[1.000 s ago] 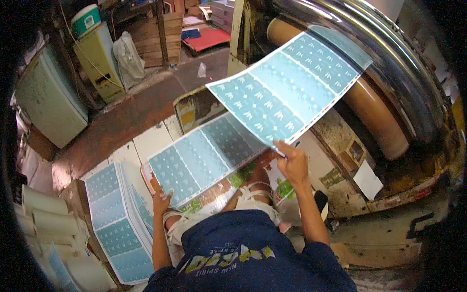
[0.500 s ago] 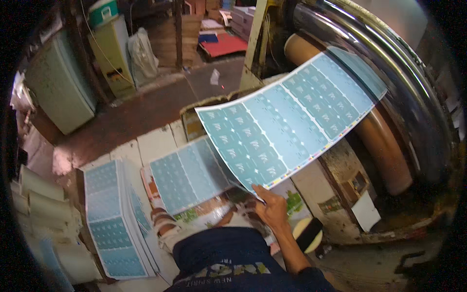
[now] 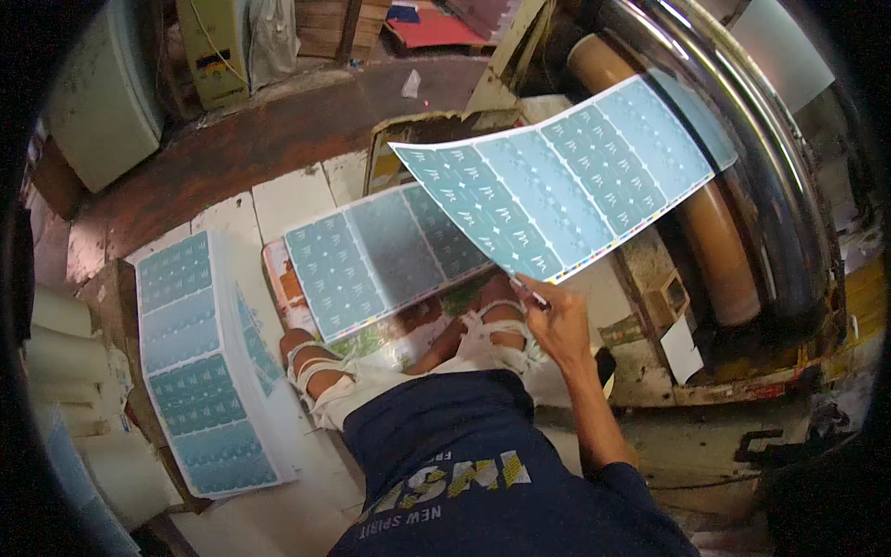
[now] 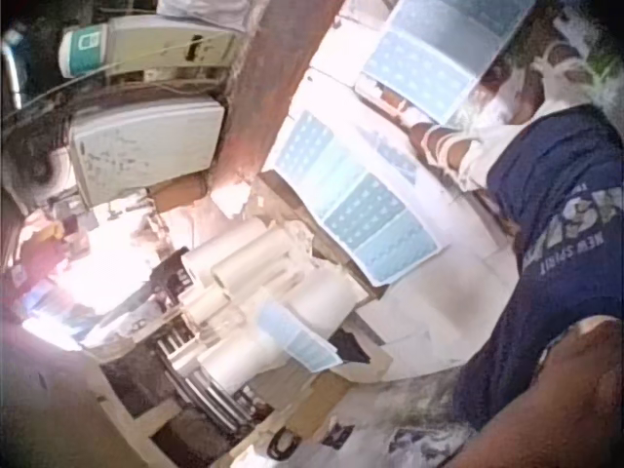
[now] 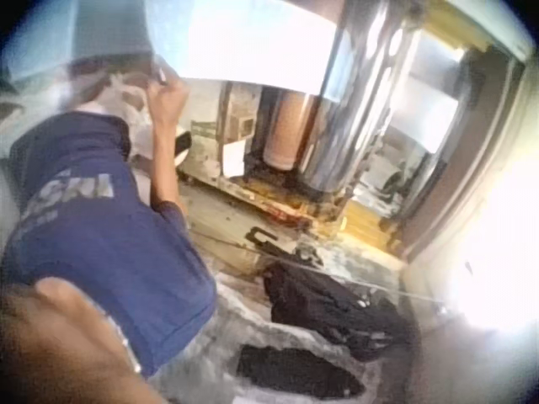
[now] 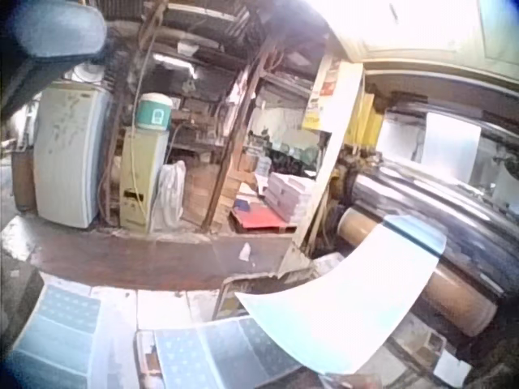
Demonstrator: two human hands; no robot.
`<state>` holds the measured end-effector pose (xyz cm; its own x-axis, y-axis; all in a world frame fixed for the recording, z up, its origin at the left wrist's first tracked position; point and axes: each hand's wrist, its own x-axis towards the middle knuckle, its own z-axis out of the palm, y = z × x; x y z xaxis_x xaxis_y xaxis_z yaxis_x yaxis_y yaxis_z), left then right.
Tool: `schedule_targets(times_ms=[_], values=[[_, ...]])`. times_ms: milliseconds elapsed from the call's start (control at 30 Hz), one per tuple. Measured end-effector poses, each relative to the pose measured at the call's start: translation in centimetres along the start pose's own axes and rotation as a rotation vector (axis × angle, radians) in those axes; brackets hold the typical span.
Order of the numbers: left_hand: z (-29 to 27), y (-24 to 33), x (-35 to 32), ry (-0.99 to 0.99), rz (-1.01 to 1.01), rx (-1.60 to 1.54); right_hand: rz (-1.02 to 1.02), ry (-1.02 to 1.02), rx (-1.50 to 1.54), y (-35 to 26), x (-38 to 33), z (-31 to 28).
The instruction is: The person cuts sections of a long printed paper roll using a small utility blade by hand, placing the cut sheets into a stack on the floor.
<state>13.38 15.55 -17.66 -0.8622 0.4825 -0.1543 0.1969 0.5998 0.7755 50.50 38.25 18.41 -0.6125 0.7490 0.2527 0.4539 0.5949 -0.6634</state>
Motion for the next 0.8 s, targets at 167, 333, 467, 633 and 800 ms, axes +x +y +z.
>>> schedule_targets(times_ms=[167,333,467,633,800], values=[[-1.1,0.3,-3.4,-0.058,-0.026,-0.041,-0.002,-0.013,-0.025,-1.1,0.2,-1.4],[-1.6,0.8,-5.8,-0.099,-0.073,-0.140,0.023,-0.068,0.009,-1.0,-0.2,-2.4],[-2.6,1.7,-7.0,-0.114,-0.110,-0.253,0.057,-0.072,0.077,-1.6,0.9,-2.8],[-4.0,3.8,-9.7,-0.141,-0.170,-0.432,0.025,-0.115,0.131,-1.5,0.0,-3.3],[-6.8,8.0,-14.8,-0.172,-0.253,-0.653,-0.071,-0.121,0.132,-0.2,1.0,-3.5]])
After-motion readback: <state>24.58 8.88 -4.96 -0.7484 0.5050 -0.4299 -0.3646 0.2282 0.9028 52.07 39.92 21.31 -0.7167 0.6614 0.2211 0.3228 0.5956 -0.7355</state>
